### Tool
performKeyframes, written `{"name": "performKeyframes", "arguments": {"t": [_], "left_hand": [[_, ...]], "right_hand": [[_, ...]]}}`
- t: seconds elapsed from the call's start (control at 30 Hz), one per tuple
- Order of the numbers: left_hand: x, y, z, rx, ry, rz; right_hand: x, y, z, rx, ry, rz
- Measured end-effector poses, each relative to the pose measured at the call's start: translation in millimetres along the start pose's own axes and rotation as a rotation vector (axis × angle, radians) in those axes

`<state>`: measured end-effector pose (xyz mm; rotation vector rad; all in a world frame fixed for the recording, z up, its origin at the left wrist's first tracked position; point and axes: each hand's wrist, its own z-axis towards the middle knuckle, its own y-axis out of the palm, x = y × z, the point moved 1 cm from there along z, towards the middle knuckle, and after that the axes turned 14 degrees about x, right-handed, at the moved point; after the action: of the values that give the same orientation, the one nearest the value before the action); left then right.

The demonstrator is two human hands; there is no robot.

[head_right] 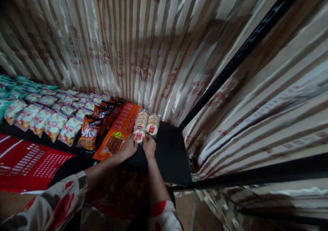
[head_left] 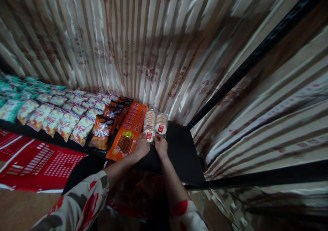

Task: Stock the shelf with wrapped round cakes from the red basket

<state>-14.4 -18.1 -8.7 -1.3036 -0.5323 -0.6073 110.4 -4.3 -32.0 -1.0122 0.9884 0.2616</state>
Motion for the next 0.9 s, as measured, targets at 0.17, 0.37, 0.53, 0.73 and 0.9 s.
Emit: {"name": "performKeyframes", "arguments": {"t": [0.17, 0.37, 0.53, 0.73, 0.9], "left_hand": [[-1.7, 6.7, 3.9, 0.035, 0.021, -0.044], [-1.6, 10.5, 6.4, 0.032, 0.017, -0.078], [-0.9, 11.7, 7.9, 0.021, 0.020, -0.061], [-0.9, 12.4, 7.3, 0.001, 0.053, -0.006], [-2.7, 14.6, 1.4, 0.001, 0.132, 0.018]], "right_hand": [[-1.2, 3.5, 6.0, 0.002, -0.013, -0.026], [-3.5, 5.0, 11.8, -0.006, -0.041, -0.091], [-4.0, 7.5, 15.3, 0.001, -0.047, -0.120], [-1.1, 10.5, 17.1, 0.019, -0.059, -0.140], [-1.6, 10.7, 16.0, 0.034, -0.082, -0.104]]}}
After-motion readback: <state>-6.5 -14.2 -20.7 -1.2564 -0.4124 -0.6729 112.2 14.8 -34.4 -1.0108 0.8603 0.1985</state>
